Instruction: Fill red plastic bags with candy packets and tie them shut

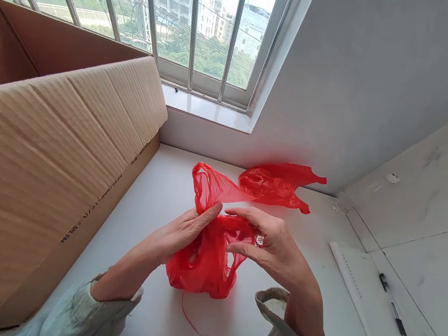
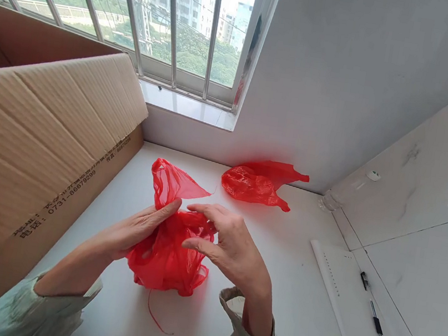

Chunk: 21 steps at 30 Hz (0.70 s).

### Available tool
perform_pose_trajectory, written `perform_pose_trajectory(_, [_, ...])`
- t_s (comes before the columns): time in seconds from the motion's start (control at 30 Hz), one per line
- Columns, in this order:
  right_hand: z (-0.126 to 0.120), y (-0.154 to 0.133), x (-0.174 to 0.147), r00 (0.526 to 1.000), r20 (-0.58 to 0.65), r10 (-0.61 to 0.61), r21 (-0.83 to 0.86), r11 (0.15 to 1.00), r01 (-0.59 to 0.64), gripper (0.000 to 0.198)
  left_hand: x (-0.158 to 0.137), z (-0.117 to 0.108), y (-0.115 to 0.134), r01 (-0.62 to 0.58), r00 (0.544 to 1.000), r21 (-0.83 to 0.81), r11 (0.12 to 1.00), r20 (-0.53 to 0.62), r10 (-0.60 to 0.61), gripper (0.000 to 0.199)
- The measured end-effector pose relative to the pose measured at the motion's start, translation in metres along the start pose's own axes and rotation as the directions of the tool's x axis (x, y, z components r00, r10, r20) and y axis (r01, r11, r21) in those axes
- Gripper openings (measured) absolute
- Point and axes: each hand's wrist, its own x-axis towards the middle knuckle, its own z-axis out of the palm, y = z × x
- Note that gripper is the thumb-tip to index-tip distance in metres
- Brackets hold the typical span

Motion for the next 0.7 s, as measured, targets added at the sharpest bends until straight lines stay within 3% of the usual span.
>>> perform_pose_trajectory(0.07, [0.006, -0.002, 0.001, 1.000, -0.010, 0.026, -0.045, 0.999, -0.027, 0.052, -0.001, 0.000, 0.004, 0.033, 0.997, -0.029, 0.999, 0.068, -0.031, 0.053])
perform_pose_trajectory(0.17, [0.011, -0.003, 0.003, 0.998, -0.041, 0.054, -0.093, 0.994, -0.058, 0.033, -0.003, 0.001, 0.007, 0.000, 0.996, 0.007, 1.000, 0.092, -0.001, 0.055])
perform_pose_trajectory(0.27, [0.009, -0.002, 0.003, 0.997, -0.081, -0.005, -0.071, 0.997, 0.000, 0.018, -0.003, 0.001, 0.009, -0.029, 0.998, 0.077, 0.997, 0.057, 0.025, 0.051])
perform_pose_trajectory(0.37, [0.004, 0.001, 0.003, 0.988, -0.135, -0.068, -0.072, 0.996, 0.059, 0.020, -0.003, 0.001, 0.012, -0.026, 0.998, 0.143, 0.989, 0.055, 0.019, 0.054])
perform_pose_trajectory(0.47, [0.001, 0.004, 0.004, 0.990, -0.142, -0.007, -0.039, 0.999, 0.002, 0.023, -0.003, 0.003, 0.015, -0.021, 0.998, 0.161, 0.987, 0.056, 0.012, 0.058])
perform_pose_trajectory(0.6, [0.001, 0.004, 0.002, 0.984, -0.147, 0.098, -0.064, 0.992, -0.108, 0.023, -0.002, 0.006, 0.016, 0.032, 0.999, 0.042, 0.999, -0.032, -0.031, 0.062])
perform_pose_trajectory(0.7, [0.002, -0.001, -0.002, 0.999, -0.028, 0.014, -0.152, 0.988, -0.019, 0.058, -0.002, 0.005, 0.014, 0.082, 0.995, -0.006, 0.997, -0.060, -0.082, 0.060])
